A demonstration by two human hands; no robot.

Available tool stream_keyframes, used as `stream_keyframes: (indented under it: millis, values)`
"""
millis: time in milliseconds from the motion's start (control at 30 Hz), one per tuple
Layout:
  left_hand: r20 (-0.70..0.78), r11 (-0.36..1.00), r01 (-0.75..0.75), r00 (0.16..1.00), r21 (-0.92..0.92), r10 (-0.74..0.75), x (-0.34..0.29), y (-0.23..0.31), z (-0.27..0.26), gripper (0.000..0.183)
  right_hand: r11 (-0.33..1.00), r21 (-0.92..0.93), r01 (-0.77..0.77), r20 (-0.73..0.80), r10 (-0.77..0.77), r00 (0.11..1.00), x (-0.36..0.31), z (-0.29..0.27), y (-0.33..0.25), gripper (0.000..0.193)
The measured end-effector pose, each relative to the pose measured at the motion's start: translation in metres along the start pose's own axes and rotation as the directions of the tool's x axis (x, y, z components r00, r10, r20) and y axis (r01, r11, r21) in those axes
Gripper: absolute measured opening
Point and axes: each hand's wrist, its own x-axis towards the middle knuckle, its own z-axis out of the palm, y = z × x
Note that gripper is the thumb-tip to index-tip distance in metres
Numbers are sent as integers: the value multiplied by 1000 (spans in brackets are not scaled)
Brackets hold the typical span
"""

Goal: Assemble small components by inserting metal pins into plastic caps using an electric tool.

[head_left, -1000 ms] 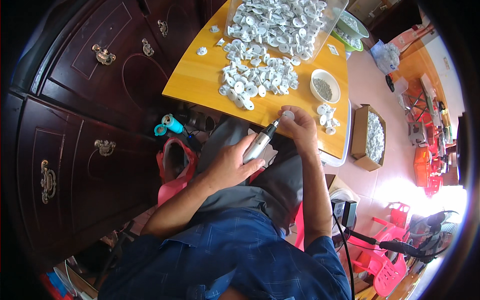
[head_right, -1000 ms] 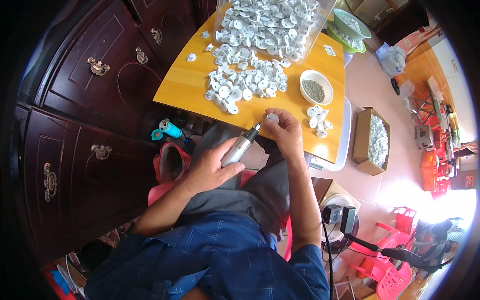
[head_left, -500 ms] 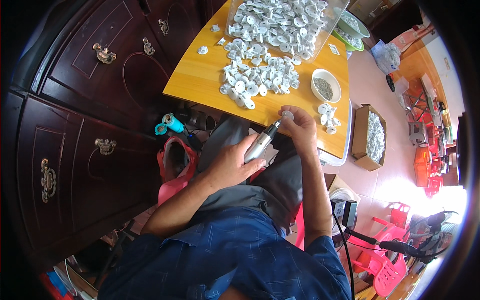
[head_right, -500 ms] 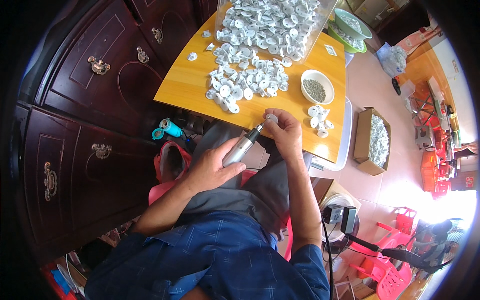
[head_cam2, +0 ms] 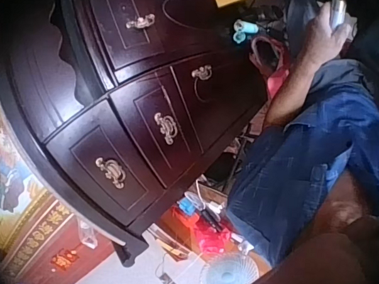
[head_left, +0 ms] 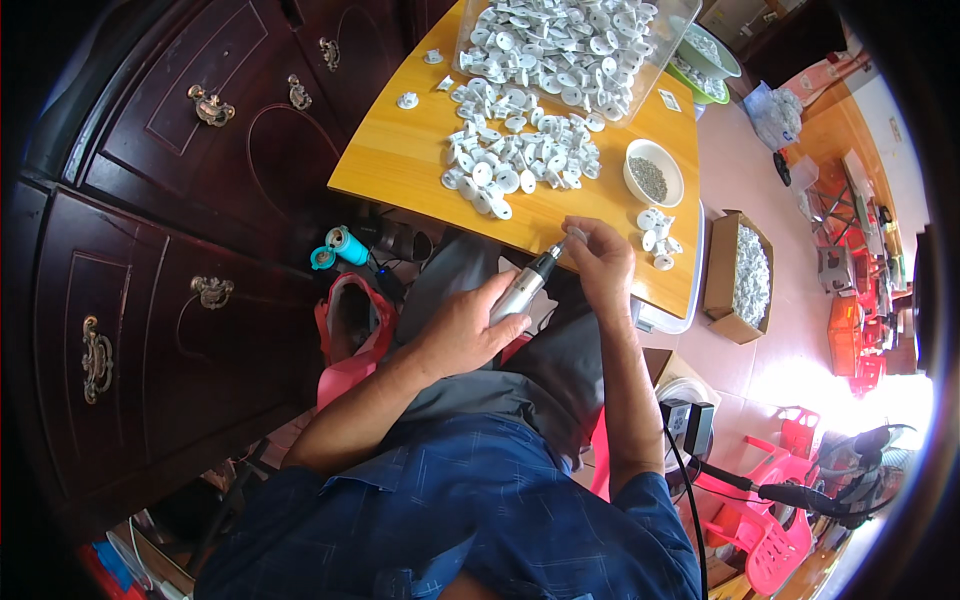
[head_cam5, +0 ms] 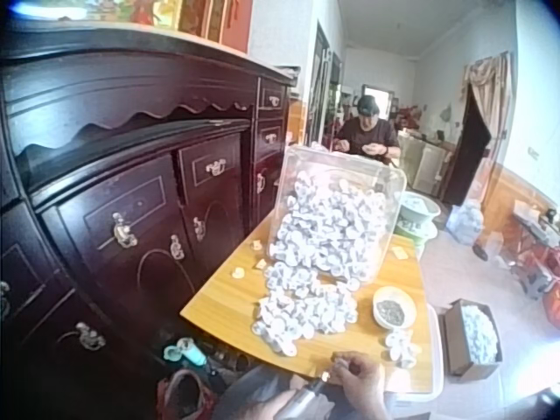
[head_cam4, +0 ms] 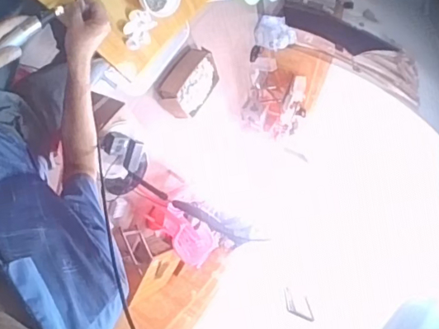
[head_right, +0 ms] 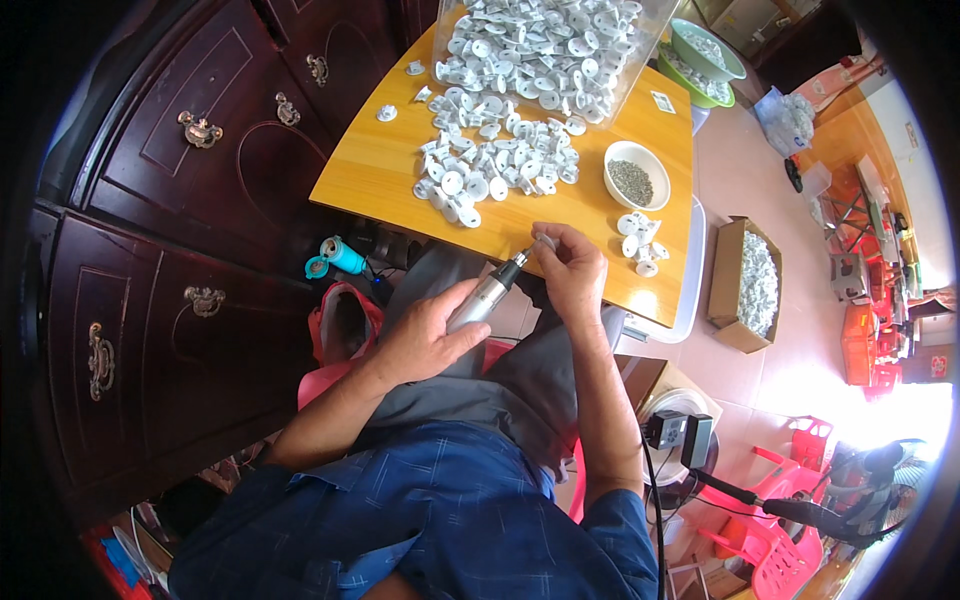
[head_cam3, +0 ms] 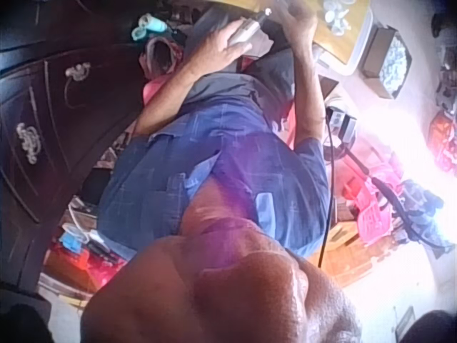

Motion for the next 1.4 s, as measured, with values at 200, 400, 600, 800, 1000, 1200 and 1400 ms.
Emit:
stream_keyframes:
  millis: [200, 400, 600, 800, 1000, 1200, 1400]
  values:
    - [130, 960, 240, 966, -146, -222, 1, 14, -7, 49, 993, 118, 1, -10, 1, 1000, -3, 4, 7, 22]
    - [149, 941, 264, 961, -214, -235, 1, 15, -9, 47, 977, 213, -23, 32, 16, 999, -5, 6, 5, 23]
    - [165, 933, 292, 951, -209, -260, 1, 15, -11, 47, 958, 263, -113, 73, 97, 993, -5, 6, 1, 22]
    - [166, 934, 296, 950, -202, -265, 1, 15, -10, 47, 910, 344, -231, 137, 195, 971, -6, 4, -15, 20]
    - [152, 954, 254, 961, -158, -230, 1, 16, -11, 49, 955, -271, -122, 28, 134, 991, 5, -17, -13, 25]
    - [167, 950, 258, 959, -175, -230, 2, 21, -11, 52, 724, -676, 138, -150, -319, 936, 9, -46, 1, 28]
    - [166, 958, 208, 970, -198, -176, 2, 10, -5, 59, 926, -305, 222, -258, -304, 917, -3, -55, -42, 18]
